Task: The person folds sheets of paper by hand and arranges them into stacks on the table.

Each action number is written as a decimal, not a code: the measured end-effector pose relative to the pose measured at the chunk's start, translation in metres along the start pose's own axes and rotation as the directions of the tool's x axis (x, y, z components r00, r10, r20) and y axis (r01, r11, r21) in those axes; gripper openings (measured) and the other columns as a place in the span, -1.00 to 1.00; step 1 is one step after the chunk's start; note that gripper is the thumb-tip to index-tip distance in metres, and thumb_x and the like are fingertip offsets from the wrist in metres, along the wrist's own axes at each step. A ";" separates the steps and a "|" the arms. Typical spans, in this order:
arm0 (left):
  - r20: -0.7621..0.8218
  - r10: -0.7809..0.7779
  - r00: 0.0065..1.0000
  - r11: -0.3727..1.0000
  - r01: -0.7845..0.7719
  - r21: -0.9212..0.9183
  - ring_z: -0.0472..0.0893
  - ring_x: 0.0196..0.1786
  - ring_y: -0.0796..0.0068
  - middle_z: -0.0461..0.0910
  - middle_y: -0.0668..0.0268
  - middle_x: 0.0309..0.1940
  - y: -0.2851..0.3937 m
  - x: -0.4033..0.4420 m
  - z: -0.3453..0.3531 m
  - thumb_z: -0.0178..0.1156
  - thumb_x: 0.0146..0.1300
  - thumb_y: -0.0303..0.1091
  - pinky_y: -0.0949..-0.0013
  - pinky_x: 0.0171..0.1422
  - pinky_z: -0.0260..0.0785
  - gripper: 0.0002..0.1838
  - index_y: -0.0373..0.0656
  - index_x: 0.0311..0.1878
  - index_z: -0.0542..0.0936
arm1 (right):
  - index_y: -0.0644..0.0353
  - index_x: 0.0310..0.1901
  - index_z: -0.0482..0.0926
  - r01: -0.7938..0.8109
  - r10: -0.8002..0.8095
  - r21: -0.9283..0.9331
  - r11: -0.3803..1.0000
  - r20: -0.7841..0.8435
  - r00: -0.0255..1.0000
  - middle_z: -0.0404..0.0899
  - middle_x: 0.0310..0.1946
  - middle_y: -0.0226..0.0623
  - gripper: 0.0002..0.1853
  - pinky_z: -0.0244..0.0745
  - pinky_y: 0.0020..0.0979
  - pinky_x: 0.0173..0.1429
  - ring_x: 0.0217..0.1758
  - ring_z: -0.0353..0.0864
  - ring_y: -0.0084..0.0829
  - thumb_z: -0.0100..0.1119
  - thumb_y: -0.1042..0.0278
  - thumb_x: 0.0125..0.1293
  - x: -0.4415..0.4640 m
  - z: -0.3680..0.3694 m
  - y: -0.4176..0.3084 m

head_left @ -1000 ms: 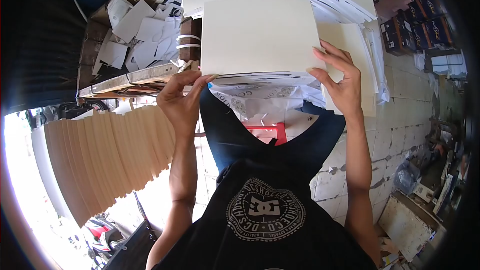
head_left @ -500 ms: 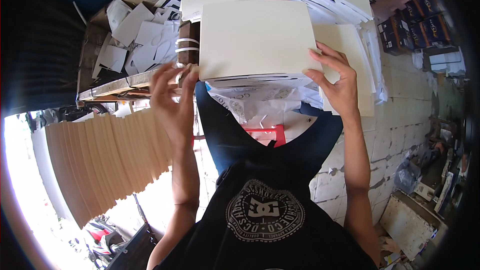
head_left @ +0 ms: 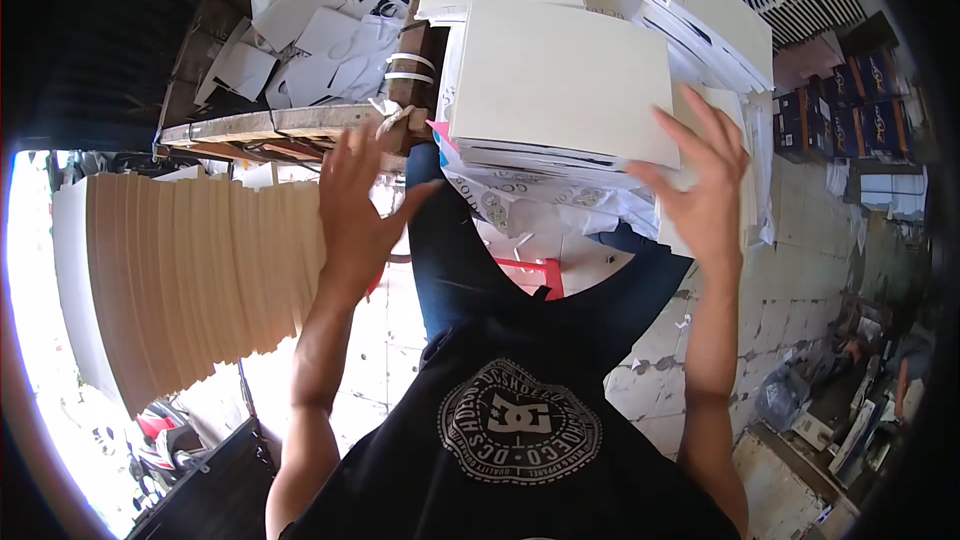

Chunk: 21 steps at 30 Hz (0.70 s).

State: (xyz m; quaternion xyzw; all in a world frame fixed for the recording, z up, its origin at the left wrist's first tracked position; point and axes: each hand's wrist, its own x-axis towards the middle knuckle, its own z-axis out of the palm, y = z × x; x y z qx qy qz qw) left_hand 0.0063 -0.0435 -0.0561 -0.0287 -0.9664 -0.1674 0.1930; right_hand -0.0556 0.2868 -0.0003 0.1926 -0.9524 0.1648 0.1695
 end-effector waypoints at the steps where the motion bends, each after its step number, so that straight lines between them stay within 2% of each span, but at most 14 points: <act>1: -0.053 -0.102 0.993 0.985 0.094 -0.147 0.39 0.37 0.15 0.53 0.11 0.21 -0.007 -0.009 0.000 0.42 0.13 -0.22 0.06 0.40 0.20 -0.38 -0.21 0.25 0.49 | 0.13 0.18 0.56 0.073 -0.074 0.053 0.996 0.015 0.997 0.45 0.25 -0.07 -0.28 0.17 -0.02 0.37 0.37 0.29 -0.08 0.51 0.02 -0.04 0.006 0.003 -0.022; 2: -0.082 -0.205 0.975 0.939 0.172 -0.298 0.42 0.35 0.13 0.52 0.07 0.21 -0.008 -0.017 -0.003 0.40 0.17 -0.25 0.09 0.38 0.24 -0.40 -0.22 0.26 0.47 | 0.12 0.25 0.50 0.136 -0.139 0.104 0.985 0.028 0.990 0.42 0.28 -0.05 -0.19 0.13 0.03 0.39 0.41 0.23 -0.05 0.49 -0.07 -0.04 0.012 0.010 -0.048; 4: 0.041 -0.353 0.935 0.853 0.340 -0.397 0.45 0.32 0.14 0.52 0.05 0.20 0.001 -0.028 -0.011 0.35 0.22 -0.32 0.15 0.38 0.27 -0.44 -0.27 0.26 0.46 | 0.20 0.32 0.38 0.233 -0.233 0.130 0.964 -0.015 0.972 0.39 0.27 0.07 -0.11 0.20 -0.03 0.40 0.40 0.28 -0.03 0.41 -0.16 0.01 0.024 0.045 -0.084; 5: 0.101 -0.421 0.901 0.795 0.421 -0.437 0.46 0.30 0.15 0.52 0.04 0.20 0.006 -0.032 -0.013 0.32 0.24 -0.35 0.18 0.37 0.28 -0.47 -0.29 0.26 0.45 | 0.27 0.27 0.41 0.248 -0.248 0.095 0.964 -0.017 0.969 0.43 0.22 0.12 -0.15 0.24 -0.07 0.39 0.38 0.32 -0.03 0.39 -0.16 0.04 0.029 0.066 -0.096; 6: 0.089 -0.416 0.905 0.766 0.401 -0.502 0.48 0.28 0.16 0.52 0.04 0.18 0.008 -0.036 -0.011 0.29 0.26 -0.39 0.19 0.37 0.28 -0.49 -0.33 0.25 0.45 | 0.34 0.23 0.44 0.266 -0.265 0.060 0.962 -0.018 0.964 0.46 0.18 0.17 -0.18 0.28 -0.12 0.39 0.35 0.37 -0.02 0.36 -0.16 0.08 0.034 0.083 -0.102; 9: 0.068 -0.427 0.901 0.628 0.350 -0.695 0.53 0.21 0.25 0.54 0.01 0.13 0.014 -0.050 0.000 0.18 0.33 -0.50 0.25 0.35 0.30 -0.61 -0.46 0.18 0.45 | 0.29 0.12 0.48 0.296 -0.301 -0.060 0.953 -0.120 0.946 0.63 -0.02 0.00 -0.29 0.56 -0.25 0.15 0.12 0.62 -0.13 0.31 -0.17 0.14 0.044 0.098 -0.104; 12: 0.085 -0.411 0.908 0.505 0.304 -0.808 0.53 0.20 0.27 0.55 0.03 0.10 0.022 -0.051 -0.004 0.16 0.34 -0.51 0.29 0.34 0.30 -0.65 -0.44 0.15 0.47 | 0.36 0.00 0.57 0.349 -0.346 -0.002 0.937 -0.129 0.929 0.67 -0.30 -0.07 -0.42 0.64 -0.32 -0.12 -0.14 0.70 -0.21 0.27 -0.07 0.21 0.059 0.092 -0.097; 13: 0.078 -0.390 0.918 0.476 0.273 -0.836 0.53 0.21 0.29 0.56 0.04 0.08 0.027 -0.046 -0.007 0.16 0.36 -0.48 0.28 0.35 0.30 -0.66 -0.43 0.14 0.46 | 0.29 -0.08 0.56 0.328 -0.329 -0.033 0.944 -0.084 0.940 0.65 -0.47 -0.25 -0.53 0.60 -0.35 -0.44 -0.40 0.70 -0.32 0.28 0.00 0.23 0.070 0.076 -0.096; 14: 0.063 -0.356 0.932 0.461 0.234 -0.856 0.53 0.21 0.28 0.56 0.05 0.08 0.032 -0.041 -0.010 0.15 0.36 -0.48 0.27 0.35 0.29 -0.66 -0.43 0.15 0.46 | 0.22 -0.13 0.53 0.348 -0.319 0.029 0.937 -0.332 0.888 0.59 -0.61 -0.28 -0.65 0.53 -0.31 -0.55 -0.57 0.65 -0.31 0.25 0.08 0.28 0.083 0.062 -0.090; 15: 0.048 -0.325 0.945 0.443 0.197 -0.875 0.53 0.21 0.27 0.56 0.05 0.08 0.038 -0.036 -0.012 0.14 0.36 -0.48 0.25 0.35 0.29 -0.65 -0.43 0.16 0.45 | 0.11 -0.23 0.51 0.210 -0.142 0.217 0.953 -0.293 0.945 0.53 -0.67 -0.24 -0.70 0.47 -0.29 -0.53 -0.60 0.61 -0.24 0.20 0.02 0.34 0.094 0.039 -0.087; 17: 0.011 -0.266 0.964 0.407 0.122 -0.905 0.52 0.22 0.26 0.56 0.04 0.08 0.051 -0.022 -0.015 0.11 0.38 -0.44 0.19 0.37 0.26 -0.64 -0.42 0.18 0.43 | 0.19 -0.20 0.52 0.148 0.089 0.445 0.883 -0.468 0.879 0.51 -0.64 -0.23 -0.72 0.44 -0.33 -0.49 -0.60 0.58 -0.31 0.15 0.11 0.39 0.109 -0.007 -0.073; 19: -0.024 -0.150 0.988 0.417 0.041 -0.908 0.45 0.30 0.19 0.49 -0.02 0.17 0.066 0.004 -0.017 0.01 0.45 -0.22 0.14 0.40 0.22 -0.46 -0.41 0.34 0.30 | 0.24 -0.18 0.56 0.182 0.519 0.842 0.508 -0.468 0.715 0.57 -0.53 -0.24 -0.74 0.48 -0.39 -0.41 -0.54 0.58 -0.39 0.12 0.18 0.41 0.116 -0.059 -0.074; 20: -0.044 -0.103 0.994 0.427 0.005 -0.904 0.43 0.32 0.17 0.46 -0.04 0.20 0.077 0.021 -0.018 -0.03 0.48 -0.13 0.13 0.40 0.22 -0.40 -0.40 0.39 0.24 | 0.27 -0.17 0.58 0.295 0.668 0.900 0.320 -0.436 0.604 0.60 -0.47 -0.25 -0.75 0.50 -0.42 -0.37 -0.51 0.58 -0.43 0.11 0.22 0.41 0.117 -0.073 -0.074; 21: -0.012 -0.145 0.989 0.342 0.038 -0.939 0.39 0.36 0.15 0.44 -0.05 0.23 0.088 0.036 -0.017 -0.08 0.49 -0.07 0.14 0.39 0.23 -0.36 -0.38 0.43 0.18 | 0.30 -0.16 0.60 0.396 0.763 0.890 0.225 -0.413 0.497 0.63 -0.41 -0.26 -0.75 0.52 -0.45 -0.32 -0.49 0.58 -0.47 0.10 0.25 0.42 0.115 -0.080 -0.070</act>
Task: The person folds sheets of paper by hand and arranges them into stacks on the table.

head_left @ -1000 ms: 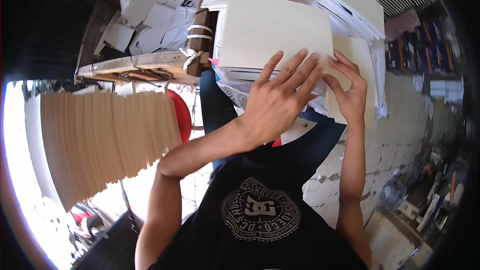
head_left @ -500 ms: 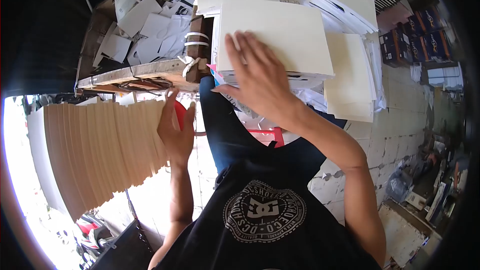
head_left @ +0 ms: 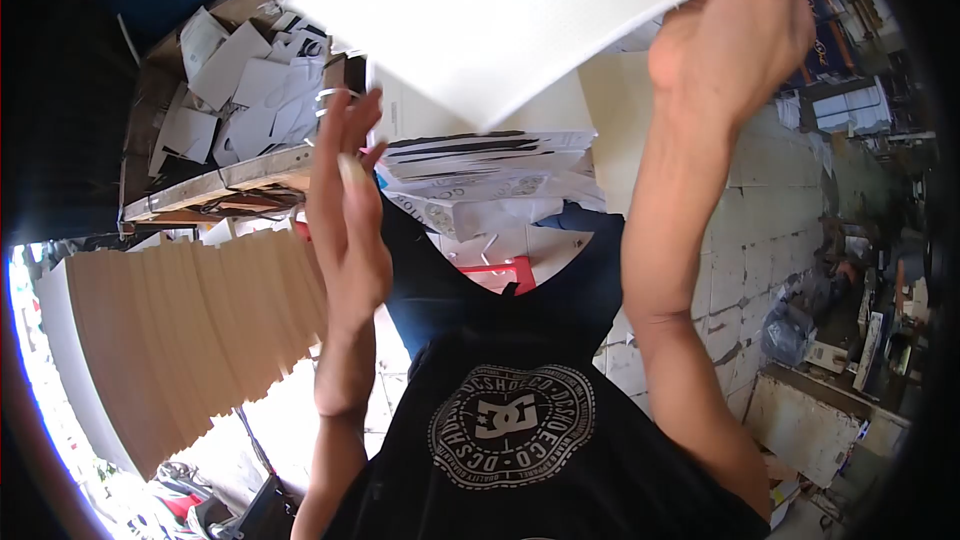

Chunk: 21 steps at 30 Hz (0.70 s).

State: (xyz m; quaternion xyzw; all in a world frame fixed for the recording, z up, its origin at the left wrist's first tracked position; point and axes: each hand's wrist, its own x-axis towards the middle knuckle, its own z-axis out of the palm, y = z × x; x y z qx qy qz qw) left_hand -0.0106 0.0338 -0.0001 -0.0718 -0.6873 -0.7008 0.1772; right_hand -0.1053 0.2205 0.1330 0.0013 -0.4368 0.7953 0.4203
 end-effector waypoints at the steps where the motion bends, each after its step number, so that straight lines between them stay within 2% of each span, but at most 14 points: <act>1: -0.025 -0.047 0.999 0.995 0.044 -0.088 0.35 0.39 0.13 0.41 -0.06 0.26 -0.001 0.012 0.011 -0.12 0.51 0.00 0.15 0.38 0.25 -0.31 -0.37 0.46 0.13 | 0.35 -0.22 0.54 0.063 -0.061 0.045 0.997 -0.063 0.996 0.53 -0.53 -0.35 -0.60 0.43 -0.43 -0.28 -0.45 0.51 -0.50 0.06 0.07 0.48 -0.001 -0.014 0.005; 2: -0.034 -0.033 0.999 0.987 0.027 -0.161 0.44 0.27 0.25 0.46 0.01 0.17 -0.007 0.025 0.016 -0.13 0.52 0.03 0.27 0.21 0.35 -0.35 -0.37 0.39 0.25 | 0.33 -0.28 0.55 0.035 -0.034 0.006 0.999 -0.042 0.999 0.56 -0.49 -0.32 -0.61 0.42 -0.46 -0.31 -0.45 0.52 -0.53 0.07 0.08 0.47 -0.003 -0.030 0.009; 3: -0.137 -0.117 0.984 0.978 0.089 -0.191 0.54 -0.05 0.51 0.57 0.20 -0.10 0.007 0.031 0.022 -0.07 0.52 -0.02 0.44 -0.05 0.40 -0.49 -0.35 0.17 0.42 | 0.30 -0.34 0.55 0.009 -0.010 -0.030 1.000 -0.023 1.000 0.58 -0.45 -0.28 -0.61 0.41 -0.50 -0.33 -0.45 0.54 -0.55 0.09 0.09 0.46 -0.007 -0.049 0.012; 5: -0.140 0.060 0.988 0.995 -0.070 -0.067 0.44 -0.38 0.74 0.54 0.40 -0.40 0.018 0.045 0.022 0.00 0.51 -0.10 0.58 -0.31 0.30 -0.64 -0.28 -0.07 0.48 | 0.31 -0.38 0.57 0.014 -0.005 -0.152 0.988 0.061 0.998 0.62 -0.41 -0.27 -0.60 0.39 -0.55 -0.34 -0.45 0.54 -0.62 0.09 0.10 0.46 -0.020 -0.083 0.021; 8: -0.194 0.012 0.981 0.995 0.008 0.099 0.43 -0.49 0.82 0.57 0.42 -0.50 0.019 0.064 0.030 0.09 0.47 -0.13 0.64 -0.48 0.18 -0.69 -0.24 -0.11 0.51 | 0.33 -0.28 0.61 0.027 0.176 -0.520 0.853 0.336 0.925 0.65 -0.44 -0.29 -0.63 0.41 -0.56 -0.28 -0.44 0.55 -0.64 0.07 0.14 0.48 -0.045 -0.160 0.032; 9: -0.077 -0.067 0.995 0.975 0.081 0.206 0.48 -0.55 0.69 0.60 0.31 -0.53 -0.001 0.069 0.015 0.14 0.43 -0.12 0.53 -0.48 0.25 -0.66 -0.27 -0.09 0.56 | 0.30 -0.25 0.62 0.031 0.377 -0.794 0.607 0.322 0.868 0.64 -0.50 -0.30 -0.66 0.45 -0.52 -0.25 -0.44 0.59 -0.52 0.11 0.13 0.46 -0.046 -0.178 0.033; 10: -0.019 0.007 1.000 0.854 0.004 0.520 0.48 -0.59 0.57 0.58 0.25 -0.57 -0.030 0.073 0.003 0.17 0.39 -0.11 0.44 -0.48 0.28 -0.64 -0.28 -0.09 0.58 | 0.28 -0.23 0.63 0.151 0.313 -0.855 0.496 0.339 0.887 0.65 -0.48 -0.26 -0.68 0.48 -0.44 -0.19 -0.40 0.61 -0.38 0.19 0.12 0.39 -0.044 -0.193 0.039; 11: 0.061 0.066 0.996 0.632 -0.089 0.770 0.48 -0.63 0.46 0.56 0.19 -0.62 -0.048 0.077 -0.001 0.20 0.35 -0.09 0.35 -0.48 0.30 -0.62 -0.29 -0.10 0.61 | 0.28 -0.22 0.64 0.362 0.120 -0.904 0.228 0.395 0.911 0.65 -0.47 -0.25 -0.67 0.48 -0.42 -0.16 -0.37 0.62 -0.35 0.21 0.11 0.37 -0.039 -0.213 0.042; 12: 0.051 0.001 0.999 0.599 -0.041 0.799 0.49 -0.63 0.39 0.55 0.17 -0.63 -0.047 0.079 0.002 0.21 0.33 -0.07 0.31 -0.46 0.31 -0.60 -0.29 -0.10 0.62 | 0.28 -0.21 0.64 0.484 -0.050 -0.870 -0.093 0.489 0.871 0.66 -0.46 -0.23 -0.66 0.48 -0.39 -0.13 -0.34 0.63 -0.31 0.23 0.10 0.35 -0.030 -0.238 0.044; 14: 0.008 -0.134 0.991 0.514 0.062 0.855 0.51 -0.63 0.26 0.52 0.12 -0.66 -0.041 0.079 0.002 0.23 0.28 -0.04 0.23 -0.43 0.33 -0.58 -0.29 -0.12 0.65 | 0.28 -0.20 0.65 0.436 -0.168 -0.792 -0.427 0.543 0.822 0.68 -0.43 -0.21 -0.65 0.48 -0.33 -0.06 -0.28 0.64 -0.26 0.27 0.09 0.31 -0.016 -0.290 0.053; 17: 0.069 -0.258 0.964 0.496 0.071 0.865 0.55 -0.62 0.29 0.53 0.16 -0.68 -0.039 0.087 -0.002 0.23 0.27 0.00 0.21 -0.42 0.33 -0.56 -0.24 -0.11 0.66 | 0.27 -0.24 0.68 0.227 -0.139 -0.939 -0.258 0.268 0.953 0.70 -0.39 -0.18 -0.67 0.46 -0.28 0.00 -0.22 0.65 -0.21 0.30 0.11 0.28 -0.011 -0.368 0.065; 18: 0.034 -0.327 0.944 0.457 0.127 0.880 0.60 -0.57 0.28 0.58 0.17 -0.63 -0.031 0.089 0.002 0.25 0.25 0.01 0.22 -0.38 0.37 -0.58 -0.19 -0.08 0.67 | 0.28 -0.25 0.68 0.137 -0.120 -0.989 -0.062 0.143 0.982 0.70 -0.38 -0.18 -0.68 0.46 -0.28 0.00 -0.22 0.65 -0.20 0.30 0.12 0.28 -0.003 -0.388 0.067; 19: 0.040 -0.220 0.975 0.462 0.069 0.884 0.61 -0.55 0.27 0.59 0.19 -0.62 -0.032 0.089 -0.003 0.26 0.24 0.01 0.23 -0.37 0.39 -0.57 -0.17 -0.07 0.68 | 0.28 -0.27 0.69 0.029 -0.074 -0.991 0.130 0.020 0.997 0.70 -0.37 -0.17 -0.70 0.46 -0.28 0.00 -0.21 0.66 -0.18 0.30 0.14 0.28 0.002 -0.392 0.067; 21: 0.067 -0.014 0.998 0.454 -0.053 0.889 0.62 -0.53 0.26 0.62 0.21 -0.58 -0.033 0.084 -0.011 0.26 0.24 0.03 0.24 -0.34 0.41 -0.57 -0.14 -0.04 0.68 | 0.28 -0.29 0.70 0.097 -0.111 -0.980 0.172 0.079 0.991 0.70 -0.35 -0.16 -0.72 0.48 -0.29 -0.02 -0.21 0.66 -0.20 0.29 0.18 0.29 0.006 -0.395 0.067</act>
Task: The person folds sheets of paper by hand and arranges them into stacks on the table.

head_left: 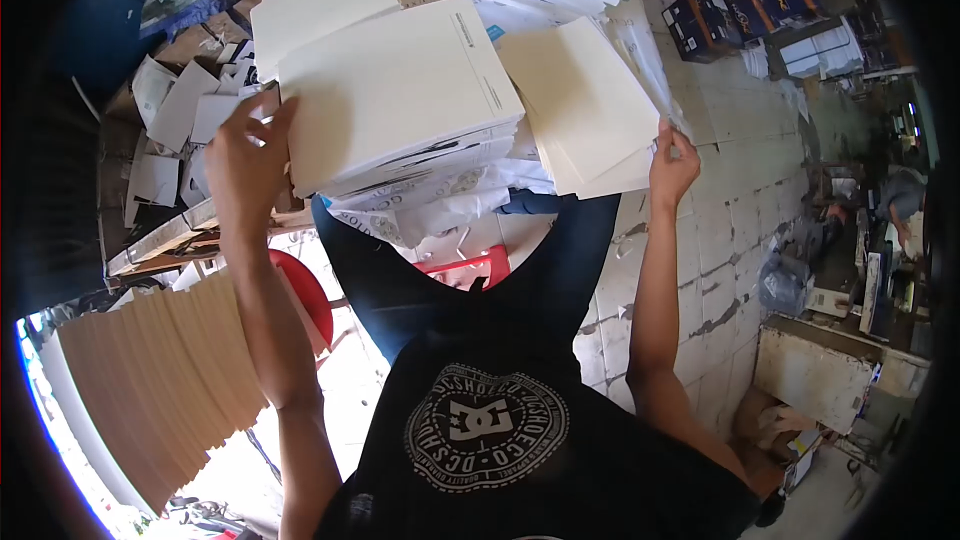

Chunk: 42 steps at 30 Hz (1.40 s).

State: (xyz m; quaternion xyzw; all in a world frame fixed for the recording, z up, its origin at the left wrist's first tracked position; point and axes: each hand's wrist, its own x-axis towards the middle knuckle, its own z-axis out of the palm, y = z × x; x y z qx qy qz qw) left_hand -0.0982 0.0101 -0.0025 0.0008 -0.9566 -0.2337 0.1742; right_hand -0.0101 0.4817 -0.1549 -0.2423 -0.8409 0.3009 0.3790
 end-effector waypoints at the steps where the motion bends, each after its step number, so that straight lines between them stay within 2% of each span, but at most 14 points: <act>1: -0.029 -0.044 0.999 0.998 0.045 0.048 0.66 -0.47 0.29 0.66 0.23 -0.51 0.001 0.000 -0.008 0.31 0.21 0.03 0.27 -0.31 0.43 -0.54 -0.12 0.01 0.67 | 0.28 -0.30 0.71 0.038 -0.037 0.027 0.999 -0.019 0.999 0.70 -0.34 -0.15 -0.73 0.48 -0.29 -0.03 -0.21 0.66 -0.21 0.29 0.19 0.29 0.005 0.002 -0.002; 7: -0.187 0.024 0.982 0.955 -0.078 -0.286 0.56 -0.38 0.67 0.64 0.35 -0.43 0.032 -0.034 -0.057 0.31 0.27 -0.13 0.48 -0.27 0.42 -0.63 -0.10 0.07 0.66 | 0.27 -0.11 0.69 0.149 -0.119 0.255 0.955 -0.130 0.984 0.72 -0.24 -0.19 -0.79 0.53 -0.45 -0.05 -0.19 0.67 -0.47 0.06 0.40 0.43 0.032 -0.038 -0.021; 11: -0.232 0.329 0.915 0.748 -0.403 -0.527 0.54 -0.34 0.40 0.58 0.28 -0.41 0.104 -0.077 -0.057 0.38 0.15 -0.30 0.36 -0.23 0.35 -0.64 -0.32 -0.06 0.62 | 0.26 0.03 0.60 0.170 -0.097 0.330 0.929 -0.226 0.969 0.69 -0.13 -0.21 -0.76 0.53 -0.41 0.05 -0.07 0.66 -0.38 0.05 0.39 0.43 0.037 -0.097 -0.079; 13: -0.040 0.615 0.788 0.587 -0.491 -0.644 0.58 -0.21 0.20 0.59 0.22 -0.31 0.127 -0.093 -0.020 0.40 0.08 -0.25 0.18 -0.08 0.39 -0.62 -0.26 -0.08 0.61 | 0.28 0.12 0.55 0.512 -0.512 -0.097 0.854 0.026 0.859 0.63 0.02 -0.12 -0.67 0.49 -0.25 0.15 0.04 0.62 -0.20 0.10 0.28 0.43 0.052 -0.047 -0.061; 15: 0.097 0.648 0.755 0.638 -0.469 -0.611 0.32 0.35 0.03 0.38 0.04 0.21 0.168 -0.142 0.076 0.38 0.08 -0.10 0.05 0.34 0.21 -0.26 -0.22 0.29 0.37 | 0.24 0.27 0.41 0.571 -0.501 -0.354 0.741 0.275 0.821 0.43 0.24 0.02 -0.35 0.26 -0.08 0.35 0.32 0.36 0.04 0.29 0.01 0.26 0.046 0.005 -0.003; 18: 0.620 0.551 0.558 0.763 -0.639 -0.102 -0.15 0.60 0.07 -0.17 0.24 0.59 0.161 -0.176 0.151 0.49 -0.27 0.21 -0.14 0.58 -0.21 0.31 0.07 0.56 -0.01 | 0.27 0.28 0.39 0.432 -0.376 -0.328 0.840 0.222 0.900 0.45 0.21 0.04 -0.31 0.24 -0.11 0.35 0.30 0.38 0.02 0.30 -0.02 0.25 0.029 0.011 -0.023; 21: 0.407 0.631 0.661 0.731 -0.681 -0.027 -0.14 0.60 0.07 -0.16 0.28 0.59 0.141 -0.172 0.194 0.49 -0.27 0.20 -0.14 0.56 -0.14 0.31 0.14 0.56 -0.03 | 0.28 0.23 0.41 0.369 -0.380 -0.179 0.912 -0.034 0.924 0.50 0.15 -0.03 -0.41 0.34 -0.19 0.23 0.19 0.48 -0.09 0.25 0.06 0.31 0.019 -0.009 -0.028; 23: 0.445 0.634 0.633 0.759 -0.619 -0.200 -0.13 0.60 0.08 -0.15 0.30 0.58 0.143 -0.154 0.184 0.49 -0.27 0.19 -0.13 0.55 -0.08 0.31 0.15 0.56 -0.04 | 0.28 0.14 0.46 0.098 -0.073 0.087 0.991 -0.250 0.966 0.53 0.04 -0.14 -0.54 0.37 -0.27 0.12 0.08 0.52 -0.23 0.18 0.11 0.38 -0.012 -0.035 -0.017; 25: 0.439 0.657 0.613 0.737 -0.643 -0.206 -0.11 0.59 0.07 -0.15 0.29 0.58 0.142 -0.152 0.187 0.49 -0.26 0.19 -0.11 0.54 -0.03 0.30 0.15 0.56 -0.03 | 0.28 0.09 0.47 -0.224 0.285 0.321 0.920 -0.157 0.946 0.53 -0.04 -0.23 -0.61 0.39 -0.36 0.01 0.01 0.52 -0.37 0.11 0.14 0.43 -0.058 -0.054 0.024; 26: 0.437 0.665 0.606 0.730 -0.652 -0.206 -0.10 0.59 0.06 -0.15 0.29 0.58 0.141 -0.150 0.190 0.49 -0.26 0.19 -0.11 0.53 -0.01 0.30 0.15 0.56 -0.03 | 0.27 0.11 0.45 -0.436 0.425 0.334 0.836 0.107 0.899 0.51 -0.10 -0.31 -0.65 0.43 -0.42 0.11 0.03 0.53 -0.44 -0.08 0.16 0.53 -0.087 -0.061 0.034; 30: 0.405 0.674 0.618 0.732 -0.631 -0.256 -0.03 0.57 0.02 -0.08 0.26 0.57 0.139 -0.147 0.191 0.43 -0.04 0.09 0.00 0.52 0.07 0.08 0.16 0.53 0.07 | 0.31 0.08 0.48 -0.820 0.510 0.355 0.449 0.651 0.562 0.59 -0.08 -0.29 -0.71 0.50 -0.49 0.00 -0.07 0.57 -0.51 0.15 0.35 0.41 -0.184 -0.038 -0.001; 34: 0.229 0.533 0.814 0.746 -0.325 -0.581 0.07 0.52 -0.14 0.00 0.03 0.52 0.142 -0.139 0.153 0.43 0.09 -0.20 0.01 0.51 0.11 -0.12 -0.11 0.45 0.22 | 0.37 0.02 0.53 -0.436 0.310 0.530 0.727 0.313 0.898 0.63 -0.15 -0.31 -0.69 0.46 -0.57 -0.02 -0.15 0.56 -0.62 0.31 0.53 0.26 -0.143 -0.058 -0.062; 40: 0.142 0.489 0.861 0.530 -0.165 -0.832 0.48 0.21 -0.07 0.43 -0.01 0.21 0.145 -0.127 0.049 0.37 0.10 -0.47 0.15 0.16 0.42 -0.43 -0.27 0.21 0.46 | 0.41 -0.13 0.57 -0.177 0.050 0.188 0.966 0.536 0.843 0.52 -0.54 -0.39 -0.63 0.36 -0.49 -0.35 -0.47 0.38 -0.69 0.02 0.17 0.51 0.027 -0.058 -0.078; 42: 0.158 0.502 0.850 0.505 -0.140 -0.851 0.54 0.12 -0.01 0.52 0.01 0.11 0.142 -0.132 0.045 0.37 0.09 -0.50 0.17 0.12 0.44 -0.47 -0.29 0.17 0.49 | 0.36 -0.15 0.58 0.204 -0.002 -0.257 0.945 0.617 0.787 0.63 -0.39 -0.20 -0.70 0.46 -0.37 -0.20 -0.39 0.58 -0.30 0.05 0.23 0.47 0.064 -0.024 -0.068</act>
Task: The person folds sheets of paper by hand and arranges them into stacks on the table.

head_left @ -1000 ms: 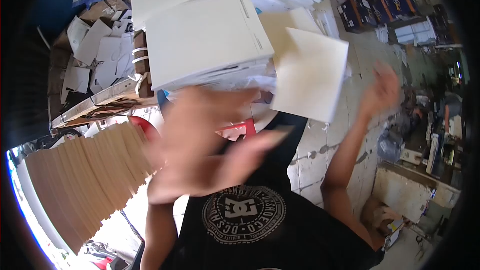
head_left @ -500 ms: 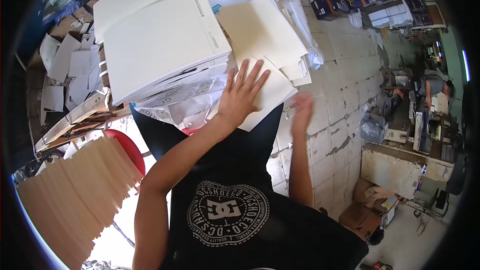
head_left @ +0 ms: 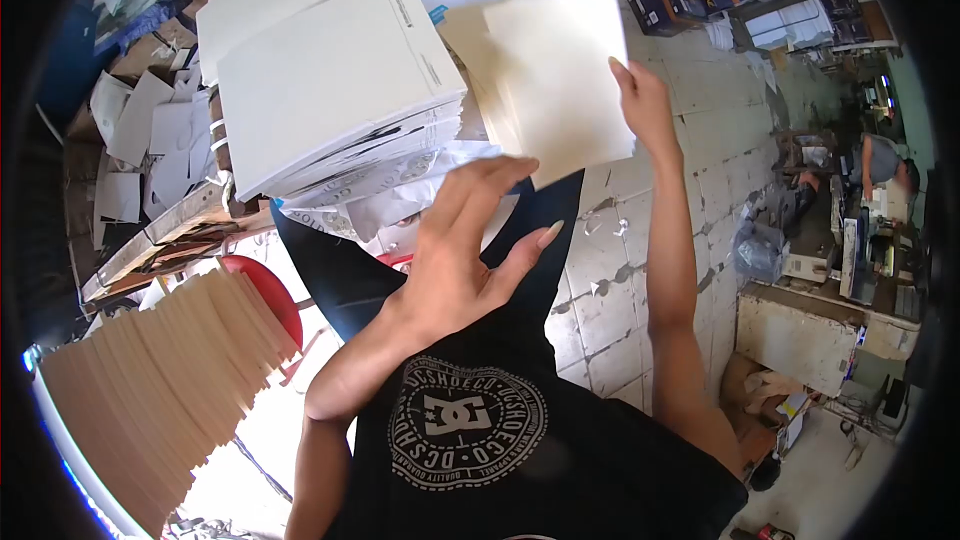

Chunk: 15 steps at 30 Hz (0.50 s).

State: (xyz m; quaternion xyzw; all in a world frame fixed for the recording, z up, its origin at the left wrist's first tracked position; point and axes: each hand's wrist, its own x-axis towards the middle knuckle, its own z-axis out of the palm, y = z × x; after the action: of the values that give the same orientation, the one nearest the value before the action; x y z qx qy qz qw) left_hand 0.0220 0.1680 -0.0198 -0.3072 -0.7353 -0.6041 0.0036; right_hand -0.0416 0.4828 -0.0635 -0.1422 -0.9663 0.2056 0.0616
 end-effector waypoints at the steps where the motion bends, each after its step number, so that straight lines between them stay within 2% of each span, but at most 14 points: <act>1: 0.013 0.004 1.000 1.000 -0.004 0.020 0.56 0.09 0.02 0.54 0.02 0.07 -0.003 -0.006 0.000 0.37 0.08 -0.50 0.18 0.12 0.43 -0.48 -0.30 0.15 0.50 | 0.36 -0.13 0.59 0.156 -0.168 -0.084 0.984 -0.172 0.971 0.64 -0.34 -0.14 -0.71 0.47 -0.34 -0.16 -0.35 0.59 -0.17 0.06 0.25 0.46 0.014 0.012 0.009; 2: 0.024 0.009 1.000 0.999 -0.010 0.044 0.58 0.07 0.05 0.57 0.03 0.04 -0.005 -0.009 -0.002 0.38 0.08 -0.50 0.19 0.11 0.43 -0.49 -0.30 0.13 0.51 | 0.36 -0.12 0.60 0.291 -0.340 -0.190 0.938 -0.325 0.882 0.65 -0.30 -0.07 -0.72 0.48 -0.30 -0.13 -0.30 0.60 -0.05 0.07 0.27 0.45 0.025 0.022 0.018; 4: -0.006 0.035 0.999 0.993 -0.034 0.113 0.56 0.10 0.02 0.58 0.03 0.02 0.001 -0.018 -0.012 0.45 0.02 -0.45 0.12 0.14 0.42 -0.47 -0.32 0.09 0.54 | 0.36 -0.06 0.60 0.437 -0.491 -0.226 0.871 -0.445 0.749 0.66 -0.23 -0.01 -0.72 0.49 -0.28 -0.11 -0.23 0.67 -0.12 0.07 0.29 0.44 0.019 0.002 0.004; 5: -0.014 0.067 0.998 0.984 -0.064 0.165 0.55 0.11 0.00 0.57 0.04 0.02 0.008 -0.021 -0.020 0.47 0.00 -0.43 0.09 0.14 0.42 -0.46 -0.31 0.09 0.54 | 0.25 -0.08 0.63 0.329 -0.309 -0.025 0.944 -0.413 0.856 0.65 -0.23 -0.01 -0.79 0.51 -0.24 -0.04 -0.16 0.64 -0.08 0.01 0.39 0.43 0.000 -0.014 -0.005; 6: -0.019 0.096 0.995 0.972 -0.090 0.218 0.54 0.12 -0.02 0.57 0.04 0.03 0.016 -0.022 -0.028 0.49 -0.03 -0.40 0.07 0.15 0.42 -0.44 -0.31 0.08 0.54 | 0.28 -0.14 0.62 0.013 0.013 0.128 0.992 -0.198 0.980 0.66 -0.30 -0.05 -0.79 0.50 -0.26 -0.10 -0.24 0.65 -0.12 0.00 0.39 0.45 -0.031 -0.053 -0.058; 7: -0.044 0.165 0.985 0.947 -0.145 0.288 0.50 0.16 -0.08 0.58 0.08 0.04 0.030 -0.018 -0.031 0.54 -0.11 -0.28 0.01 0.16 0.41 -0.37 -0.28 0.07 0.56 | 0.26 -0.23 0.63 0.048 -0.048 0.002 0.999 -0.087 0.995 0.65 -0.41 -0.15 -0.86 0.46 -0.25 -0.16 -0.36 0.62 -0.16 0.08 0.45 0.36 -0.054 -0.076 -0.072; 8: -0.070 0.254 0.965 0.887 -0.204 0.414 0.48 0.19 -0.04 0.58 0.18 0.05 0.045 -0.014 -0.029 0.50 -0.08 -0.18 0.01 0.18 0.39 -0.40 -0.24 0.05 0.59 | 0.23 -0.28 0.63 0.305 -0.308 -0.046 0.951 -0.079 0.948 0.64 -0.45 -0.20 -0.91 0.44 -0.25 -0.18 -0.40 0.61 -0.19 0.14 0.47 0.29 -0.078 -0.083 -0.075; 9: -0.060 0.311 0.949 0.844 -0.246 0.477 0.48 0.18 0.02 0.58 0.22 0.05 0.055 -0.008 -0.021 0.46 -0.05 -0.15 0.03 0.20 0.37 -0.44 -0.20 0.03 0.60 | 0.21 -0.33 0.64 0.535 -0.541 -0.093 0.840 -0.070 0.838 0.62 -0.48 -0.26 -0.95 0.42 -0.24 -0.21 -0.44 0.60 -0.21 0.20 0.49 0.21 -0.099 -0.092 -0.077; 10: -0.042 0.376 0.926 0.790 -0.297 0.537 0.49 0.17 0.08 0.59 0.26 0.05 0.062 -0.003 -0.013 0.42 -0.01 -0.13 0.04 0.22 0.35 -0.48 -0.17 0.02 0.61 | 0.17 -0.41 0.64 0.591 -0.584 -0.056 0.805 0.104 0.805 0.61 -0.52 -0.35 -0.96 0.38 -0.24 -0.24 -0.46 0.59 -0.26 0.29 0.50 0.07 -0.114 -0.101 -0.103; 11: 0.103 0.279 0.955 0.777 -0.288 0.559 0.52 0.12 0.23 0.60 0.32 0.02 0.065 0.001 -0.009 0.36 0.04 -0.14 0.10 0.16 0.34 -0.56 -0.10 0.00 0.63 | 0.17 -0.46 0.62 0.640 -0.642 0.076 0.765 0.176 0.746 0.63 -0.51 -0.36 -0.93 0.38 -0.29 -0.26 -0.47 0.59 -0.30 0.35 0.46 0.05 -0.127 -0.100 -0.107; 12: 0.261 0.179 0.949 0.796 -0.295 0.529 0.59 -0.04 0.38 0.64 0.33 -0.10 0.055 0.000 -0.005 0.36 0.06 -0.19 0.20 0.04 0.32 -0.66 -0.08 -0.08 0.64 | 0.17 -0.47 0.63 0.558 -0.586 0.181 0.810 0.270 0.764 0.63 -0.51 -0.36 -0.90 0.37 -0.30 -0.28 -0.47 0.59 -0.33 0.39 0.44 0.01 -0.139 -0.101 -0.111; 14: 0.443 0.077 0.893 0.937 -0.216 0.275 0.62 -0.22 0.44 0.66 0.37 -0.29 0.019 -0.003 -0.007 0.35 0.11 -0.23 0.26 -0.07 0.29 -0.77 -0.11 -0.21 0.65 | 0.18 -0.44 0.64 0.478 -0.498 0.140 0.867 0.268 0.825 0.63 -0.51 -0.33 -0.90 0.38 -0.30 -0.29 -0.49 0.59 -0.32 0.40 0.46 0.00 -0.153 -0.107 -0.097; 15: 0.323 0.087 0.942 0.944 -0.182 0.275 0.61 -0.36 0.42 0.66 0.37 -0.43 0.006 -0.010 -0.007 0.36 0.15 -0.28 0.28 -0.11 0.25 -0.85 -0.12 -0.30 0.66 | 0.21 -0.42 0.65 0.390 -0.425 0.176 0.904 0.272 0.863 0.63 -0.50 -0.32 -0.91 0.39 -0.33 -0.30 -0.48 0.60 -0.35 0.39 0.49 0.02 -0.157 -0.108 -0.086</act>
State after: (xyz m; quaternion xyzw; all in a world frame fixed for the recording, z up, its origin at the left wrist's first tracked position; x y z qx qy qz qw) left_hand 0.0299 0.1576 -0.0158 -0.4432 -0.7873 -0.4281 -0.0220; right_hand 0.1056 0.4017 0.0610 0.1026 -0.9587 0.2625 -0.0378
